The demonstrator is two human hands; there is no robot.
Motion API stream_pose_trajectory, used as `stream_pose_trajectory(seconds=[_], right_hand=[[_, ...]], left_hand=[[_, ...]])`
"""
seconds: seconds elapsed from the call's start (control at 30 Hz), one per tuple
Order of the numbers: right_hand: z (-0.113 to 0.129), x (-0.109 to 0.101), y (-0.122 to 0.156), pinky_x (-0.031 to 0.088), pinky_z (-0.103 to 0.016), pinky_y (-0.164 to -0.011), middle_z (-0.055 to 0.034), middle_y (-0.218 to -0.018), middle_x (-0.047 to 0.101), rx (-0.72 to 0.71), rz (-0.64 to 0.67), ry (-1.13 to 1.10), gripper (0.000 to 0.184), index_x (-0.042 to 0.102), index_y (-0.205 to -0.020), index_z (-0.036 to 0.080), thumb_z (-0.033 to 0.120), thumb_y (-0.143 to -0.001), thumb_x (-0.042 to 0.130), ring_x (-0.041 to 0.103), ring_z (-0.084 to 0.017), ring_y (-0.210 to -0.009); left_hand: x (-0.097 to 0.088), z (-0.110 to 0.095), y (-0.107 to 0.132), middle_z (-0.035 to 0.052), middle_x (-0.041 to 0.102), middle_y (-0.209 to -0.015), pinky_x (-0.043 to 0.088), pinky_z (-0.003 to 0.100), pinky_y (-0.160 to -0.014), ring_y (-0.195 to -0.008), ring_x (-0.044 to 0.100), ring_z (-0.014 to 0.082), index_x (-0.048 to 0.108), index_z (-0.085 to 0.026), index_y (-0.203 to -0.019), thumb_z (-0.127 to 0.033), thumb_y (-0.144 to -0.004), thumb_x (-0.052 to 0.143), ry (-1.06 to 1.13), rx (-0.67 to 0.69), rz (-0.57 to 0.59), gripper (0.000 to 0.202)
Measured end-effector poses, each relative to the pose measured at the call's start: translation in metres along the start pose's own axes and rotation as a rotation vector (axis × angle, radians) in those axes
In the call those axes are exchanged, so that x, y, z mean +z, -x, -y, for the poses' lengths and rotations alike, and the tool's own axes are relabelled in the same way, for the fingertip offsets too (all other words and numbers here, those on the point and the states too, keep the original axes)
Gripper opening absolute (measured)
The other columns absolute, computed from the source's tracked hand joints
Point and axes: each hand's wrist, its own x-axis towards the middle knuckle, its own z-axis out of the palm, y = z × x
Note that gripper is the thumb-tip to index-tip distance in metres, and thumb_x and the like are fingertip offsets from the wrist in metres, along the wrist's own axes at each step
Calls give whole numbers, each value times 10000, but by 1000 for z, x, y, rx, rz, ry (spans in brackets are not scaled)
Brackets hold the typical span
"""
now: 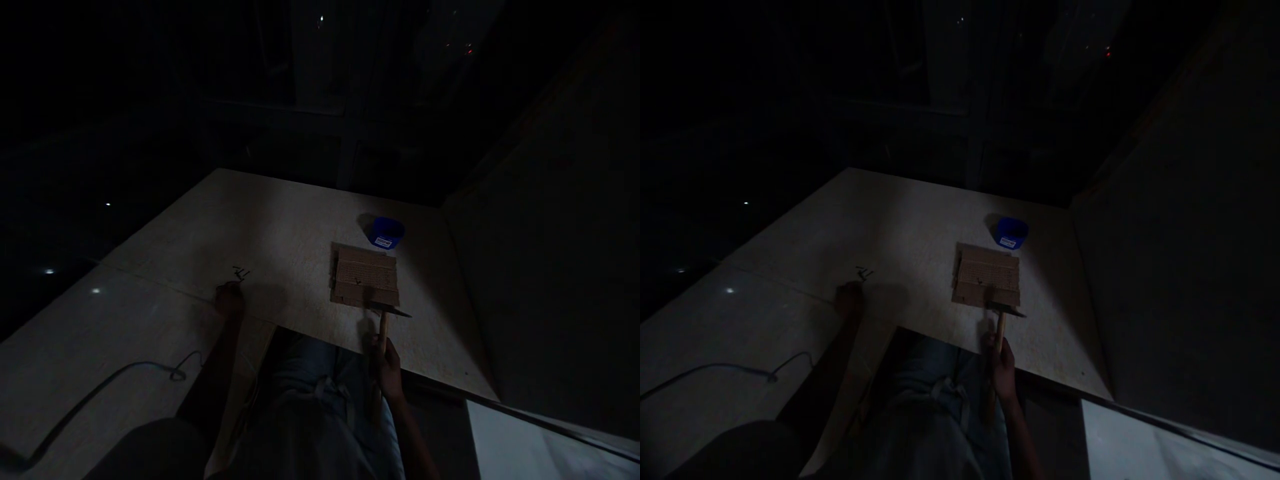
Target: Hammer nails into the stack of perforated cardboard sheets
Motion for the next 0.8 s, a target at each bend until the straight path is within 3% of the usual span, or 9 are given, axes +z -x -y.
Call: stream_pose_trajectory(seconds=[0.27, 0.5, 0.8], right_hand=[[-2, 1, 0, 428, -288, -577, -15, -723, 554, 15, 93, -2, 446, 634, -859, 180, 625, -831, 610, 481, -174, -649], [-12, 3, -4, 412, -261, -570, 1, -713, 548, -24, 109, -80, 434, 625, -860, 176, 609, -843, 612, 463, -148, -630], [-10, 5, -5, 368, -231, -505, 27, -667, 496, -8, 69, -88, 411, 591, -845, 178, 588, -838, 617, 410, -122, -573]], left_hand=[[-1, -6, -1, 180, 661, -1130, 487, 401, -801, -988, 636, 304, 685, -139, -1061, -177, -866, 469, 84, -49, 0, 293], [-4, -8, -2, 173, 680, -1086, 502, 420, -796, -962, 658, 320, 580, -124, -1163, -130, -827, 519, 141, -132, -20, 342], [-5, -9, 1, 69, 609, -969, 487, 425, -814, -969, 625, 290, 549, -147, -1019, -99, -829, 518, 252, -84, -97, 199]])
